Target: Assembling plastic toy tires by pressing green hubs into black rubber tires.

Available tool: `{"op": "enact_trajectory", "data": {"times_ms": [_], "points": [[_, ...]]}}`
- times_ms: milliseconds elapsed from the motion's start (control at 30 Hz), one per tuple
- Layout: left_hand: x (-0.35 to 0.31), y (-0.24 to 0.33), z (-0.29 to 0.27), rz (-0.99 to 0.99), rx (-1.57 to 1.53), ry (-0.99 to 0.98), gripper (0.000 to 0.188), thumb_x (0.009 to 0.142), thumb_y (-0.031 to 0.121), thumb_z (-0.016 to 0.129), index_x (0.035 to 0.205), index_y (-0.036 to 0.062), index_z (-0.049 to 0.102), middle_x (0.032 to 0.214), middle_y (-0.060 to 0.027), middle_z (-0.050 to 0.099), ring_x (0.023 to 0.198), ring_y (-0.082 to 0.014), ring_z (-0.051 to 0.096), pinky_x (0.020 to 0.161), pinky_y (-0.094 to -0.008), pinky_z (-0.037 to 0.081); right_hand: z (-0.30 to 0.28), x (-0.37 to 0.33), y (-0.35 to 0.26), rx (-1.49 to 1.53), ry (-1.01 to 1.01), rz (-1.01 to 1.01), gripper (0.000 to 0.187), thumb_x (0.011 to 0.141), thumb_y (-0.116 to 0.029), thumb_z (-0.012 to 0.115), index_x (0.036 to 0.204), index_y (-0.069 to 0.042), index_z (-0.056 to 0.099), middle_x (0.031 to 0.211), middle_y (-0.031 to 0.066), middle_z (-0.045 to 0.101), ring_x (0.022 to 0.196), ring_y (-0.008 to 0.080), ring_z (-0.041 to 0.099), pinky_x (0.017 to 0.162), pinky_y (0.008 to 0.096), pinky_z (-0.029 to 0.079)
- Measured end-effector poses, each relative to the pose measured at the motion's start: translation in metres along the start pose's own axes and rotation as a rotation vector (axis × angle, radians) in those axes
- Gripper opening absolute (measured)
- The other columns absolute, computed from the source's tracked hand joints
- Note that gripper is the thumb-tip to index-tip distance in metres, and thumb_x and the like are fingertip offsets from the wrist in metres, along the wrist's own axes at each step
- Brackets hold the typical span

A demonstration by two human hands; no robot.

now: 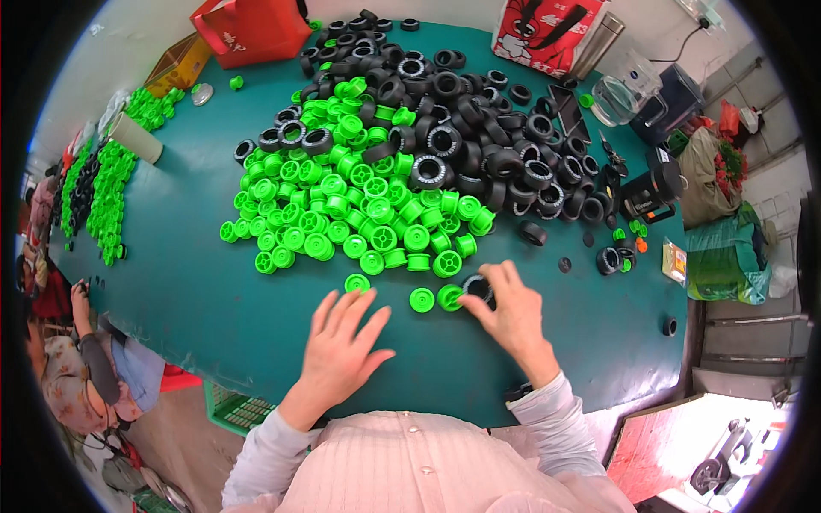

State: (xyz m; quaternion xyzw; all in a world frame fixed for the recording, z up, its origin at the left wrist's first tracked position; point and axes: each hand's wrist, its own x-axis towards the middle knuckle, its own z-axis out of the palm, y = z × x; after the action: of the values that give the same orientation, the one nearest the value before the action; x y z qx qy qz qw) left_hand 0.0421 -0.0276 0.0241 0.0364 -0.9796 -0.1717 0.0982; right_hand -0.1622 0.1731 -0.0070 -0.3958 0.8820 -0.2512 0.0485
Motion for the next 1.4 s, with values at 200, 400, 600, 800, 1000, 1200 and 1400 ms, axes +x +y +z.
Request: {"op": "enact_trajectory", "data": {"times_ms": [200, 400, 600, 800, 1000, 1200, 1400], "points": [[-0.07, -0.023, -0.003, -0.298, 0.154, 0.06, 0.064, 0.076, 0.023, 0.08, 0.132, 0.0027, 0.055, 0.146, -0.0197, 0.046, 0.136, -0.039, 0.043, 0.115, -0.0557, 0.029, -0.002, 0.008, 0.013, -0.142, 0.388, 0.169, 0.057, 0.085, -0.04, 0.075, 0.127, -0.009, 0.052, 0.105, 0.0115, 0.056, 0.079, 0.036, 0.065, 0.062, 0.0432, 0.052], [-0.07, -0.035, 0.012, -0.361, -0.017, 0.141, 0.069, 0.074, 0.016, 0.081, 0.135, 0.0026, 0.051, 0.149, -0.0222, 0.041, 0.141, -0.0435, 0.035, 0.117, -0.0605, 0.021, -0.019, 0.04, 0.07, -0.14, 0.409, 0.309, 0.04, 0.09, -0.023, 0.071, 0.124, -0.01, 0.053, 0.089, 0.011, 0.065, 0.072, 0.0308, 0.065, 0.062, 0.0424, 0.05], [-0.02, -0.012, 0.02, -0.266, -0.099, 0.07, 0.072, 0.076, 0.02, 0.082, 0.138, 0.0039, 0.049, 0.151, -0.0237, 0.035, 0.142, -0.0448, 0.032, 0.117, -0.0599, 0.023, -0.054, 0.004, 0.006, 0.511, -0.215, 0.186, 0.018, 0.086, -0.008, 0.066, 0.103, -0.004, 0.065, 0.064, 0.0036, 0.057, 0.06, 0.0067, 0.053, 0.055, 0.0263, 0.042], [0.001, -0.011, 0.028, -0.233, -0.075, 0.104, 0.08, 0.072, 0.021, 0.086, 0.14, 0.0042, 0.046, 0.145, -0.0227, 0.04, 0.138, -0.0443, 0.036, 0.114, -0.0562, 0.029, -0.01, -0.045, -0.046, 0.225, -0.316, 0.024, 0.028, 0.083, -0.025, 0.076, 0.097, -0.006, 0.061, 0.077, 0.0105, 0.066, 0.069, 0.0306, 0.066, 0.06, 0.0401, 0.05], [-0.011, -0.017, 0.023, -0.236, -0.22, 0.148, 0.067, 0.066, 0.016, 0.087, 0.124, 0.0035, 0.056, 0.118, -0.0138, 0.056, 0.106, -0.0337, 0.054, 0.089, -0.0427, 0.044, 0.007, -0.027, -0.064, 0.057, -0.06, -0.03, 0.037, 0.082, -0.032, 0.077, 0.104, -0.008, 0.058, 0.087, 0.0068, 0.067, 0.068, 0.0249, 0.068, 0.057, 0.0364, 0.05], [0.004, -0.01, 0.024, -0.205, -0.244, 0.129, 0.049, 0.075, 0.013, 0.081, 0.121, 0.0065, 0.063, 0.11, -0.0106, 0.06, 0.098, -0.0309, 0.058, 0.086, -0.0408, 0.048, 0.036, -0.005, -0.08, -0.135, -0.097, -0.27, 0.039, 0.081, -0.028, 0.077, 0.111, -0.009, 0.059, 0.093, 0.0058, 0.065, 0.069, 0.0238, 0.068, 0.057, 0.0332, 0.052], [-0.006, -0.004, 0.021, -0.248, -0.5, 0.036, 0.046, 0.076, 0.016, 0.082, 0.116, 0.0059, 0.064, 0.107, -0.011, 0.06, 0.092, -0.0298, 0.063, 0.075, -0.0377, 0.053, -0.01, -0.013, -0.068, 0.282, -0.099, 0.104, 0.024, 0.083, -0.022, 0.077, 0.099, -0.007, 0.068, 0.074, 0.0099, 0.064, 0.064, 0.0263, 0.062, 0.058, 0.037, 0.047]]}}
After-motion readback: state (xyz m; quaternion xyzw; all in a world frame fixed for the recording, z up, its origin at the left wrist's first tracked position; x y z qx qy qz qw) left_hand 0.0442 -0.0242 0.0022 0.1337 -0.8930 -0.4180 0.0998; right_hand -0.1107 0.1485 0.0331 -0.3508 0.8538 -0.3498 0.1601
